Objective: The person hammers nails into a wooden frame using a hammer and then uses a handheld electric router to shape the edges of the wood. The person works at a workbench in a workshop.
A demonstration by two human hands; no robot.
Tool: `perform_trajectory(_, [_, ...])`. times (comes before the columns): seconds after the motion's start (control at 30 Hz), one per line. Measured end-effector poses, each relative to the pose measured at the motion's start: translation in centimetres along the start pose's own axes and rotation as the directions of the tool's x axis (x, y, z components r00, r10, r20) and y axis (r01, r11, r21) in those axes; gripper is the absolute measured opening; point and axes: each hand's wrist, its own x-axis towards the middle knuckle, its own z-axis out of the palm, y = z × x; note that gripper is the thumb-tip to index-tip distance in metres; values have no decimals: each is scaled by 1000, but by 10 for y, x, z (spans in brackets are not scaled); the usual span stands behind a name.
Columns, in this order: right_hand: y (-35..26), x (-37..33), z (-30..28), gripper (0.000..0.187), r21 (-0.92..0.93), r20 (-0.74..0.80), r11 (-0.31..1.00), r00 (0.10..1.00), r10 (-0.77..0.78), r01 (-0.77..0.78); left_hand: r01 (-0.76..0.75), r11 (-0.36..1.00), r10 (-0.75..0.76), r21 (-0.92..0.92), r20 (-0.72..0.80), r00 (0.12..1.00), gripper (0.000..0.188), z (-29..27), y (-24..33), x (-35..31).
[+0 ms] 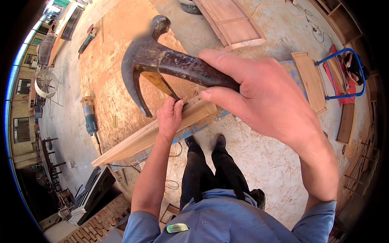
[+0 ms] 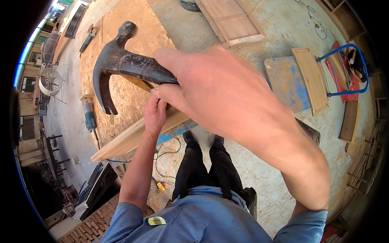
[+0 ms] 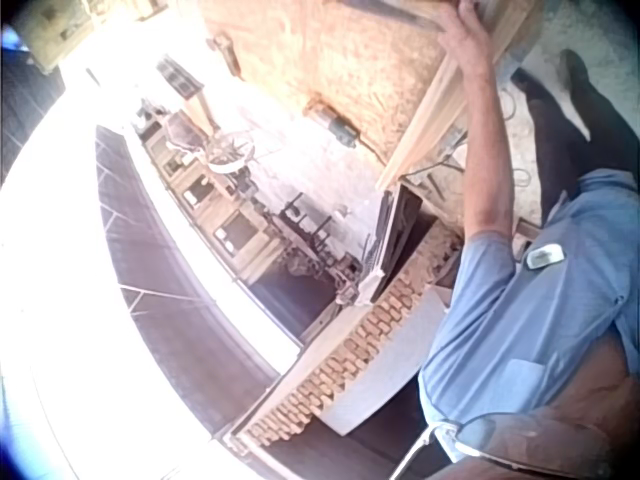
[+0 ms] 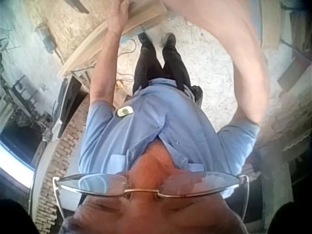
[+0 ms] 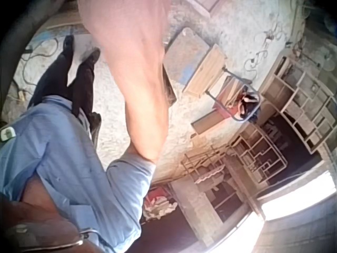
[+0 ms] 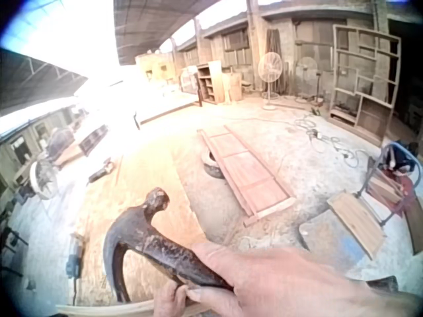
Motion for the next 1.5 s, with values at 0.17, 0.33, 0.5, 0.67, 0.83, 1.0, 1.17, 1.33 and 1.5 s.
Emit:
perform_trajectory(0.17, [-5,16,4,42,-79,31,991,994,-103,105,-15,999,14,29,29,999,14,-1,-10,-3])
perform_trajectory(0.33, [-18,22,-10,41,-173,73,976,990,-118,129,-17,999,15,50,42,999,13,3,-12,-5])
perform_trajectory(0.5, [-31,19,-11,34,-120,-108,979,978,-180,167,-24,999,23,39,35,999,14,1,-8,-5])
perform_trajectory(0.67, [-19,21,-13,34,-363,-28,899,962,-272,244,-40,996,37,78,39,999,14,-3,1,-5])
perform_trajectory(0.83, [-15,11,-17,38,-146,11,988,999,-50,51,28,999,-27,-16,25,999,16,0,1,-3])
perform_trajectory(1.0, [16,-11,-6,47,23,-86,1000,996,-5,7,73,997,-73,-27,9,997,15,4,9,0])
perform_trajectory(1.17, [24,-23,-10,50,5,-75,998,996,57,-56,85,996,-86,24,65,994,16,8,-5,0])
perform_trajectory(1.33, [36,-32,-6,50,3,-120,998,991,60,-60,56,998,-56,-35,1,998,17,12,5,5])
perform_trajectory(1.5, [39,-32,-4,50,29,-101,996,991,85,-83,57,995,-56,-77,10,998,16,11,10,6])
